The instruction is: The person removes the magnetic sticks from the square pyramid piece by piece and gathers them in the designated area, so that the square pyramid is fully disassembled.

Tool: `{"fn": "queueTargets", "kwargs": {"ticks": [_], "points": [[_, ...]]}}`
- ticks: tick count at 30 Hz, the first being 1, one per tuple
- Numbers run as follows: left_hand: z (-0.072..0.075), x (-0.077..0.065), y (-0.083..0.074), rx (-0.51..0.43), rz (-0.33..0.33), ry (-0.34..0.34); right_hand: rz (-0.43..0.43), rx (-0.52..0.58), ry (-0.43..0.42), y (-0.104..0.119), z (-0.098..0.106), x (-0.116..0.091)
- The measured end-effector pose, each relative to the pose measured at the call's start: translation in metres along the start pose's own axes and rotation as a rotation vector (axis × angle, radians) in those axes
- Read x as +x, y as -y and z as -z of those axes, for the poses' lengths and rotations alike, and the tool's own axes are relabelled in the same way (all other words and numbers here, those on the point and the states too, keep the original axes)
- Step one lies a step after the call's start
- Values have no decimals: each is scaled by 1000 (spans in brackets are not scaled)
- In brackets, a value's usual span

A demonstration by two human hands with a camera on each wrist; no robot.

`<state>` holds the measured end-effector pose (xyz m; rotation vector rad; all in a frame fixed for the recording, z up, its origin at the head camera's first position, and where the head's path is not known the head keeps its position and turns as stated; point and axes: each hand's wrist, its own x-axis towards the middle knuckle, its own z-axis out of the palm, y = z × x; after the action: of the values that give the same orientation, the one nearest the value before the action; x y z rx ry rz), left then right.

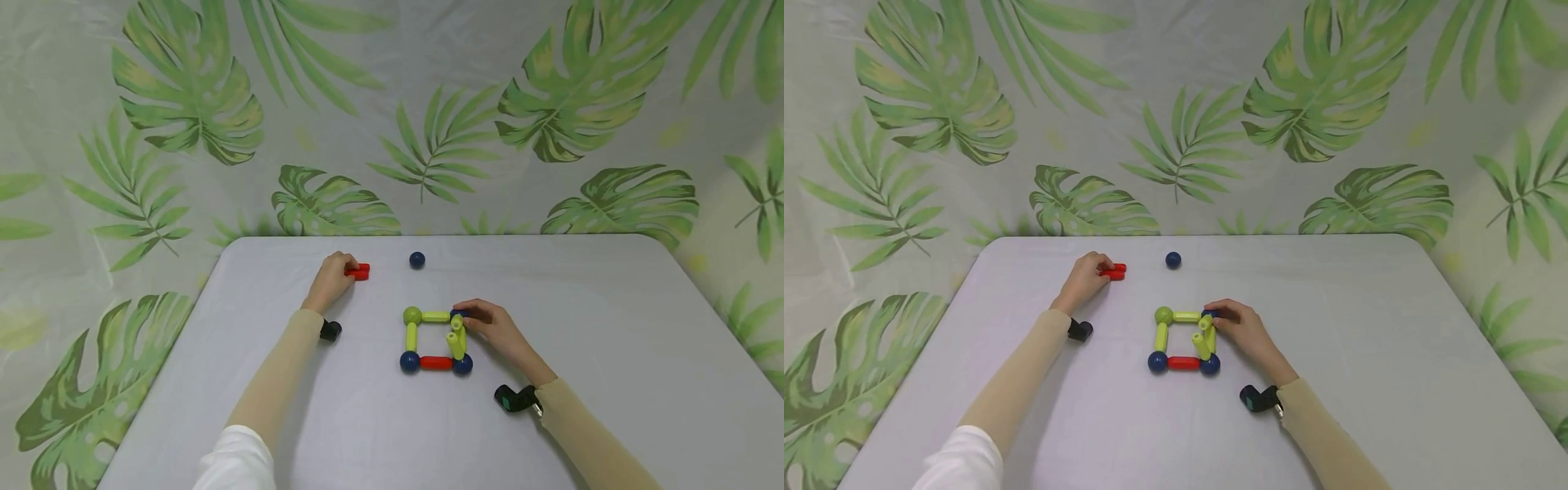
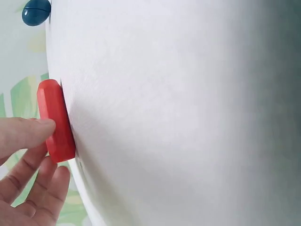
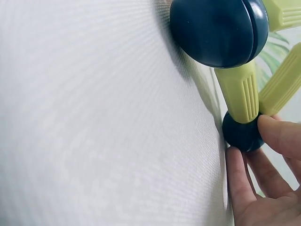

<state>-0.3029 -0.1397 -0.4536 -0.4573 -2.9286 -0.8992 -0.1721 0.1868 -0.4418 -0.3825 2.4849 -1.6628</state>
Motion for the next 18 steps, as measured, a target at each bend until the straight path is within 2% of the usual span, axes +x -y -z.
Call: {"fn": "queueTargets", "kwargs": {"ticks": [4,7,12,15,18], "points": [[0,-7,-12,-52,-65,-41,2,-5,-3,1,0,0],[-5,-16,-32,-156,-191,-43,0,-9,-5,0,1,-1],[-28,-37,-72,-320,-437,63,-8,-8,2,-1,2,-1],[-45,-47,-94,-361,-522,130,-1,-5,5,-1,2,-1],[-58,-55,-111,-386,-557,182,13,-5,8,-2,2,-1]]}}
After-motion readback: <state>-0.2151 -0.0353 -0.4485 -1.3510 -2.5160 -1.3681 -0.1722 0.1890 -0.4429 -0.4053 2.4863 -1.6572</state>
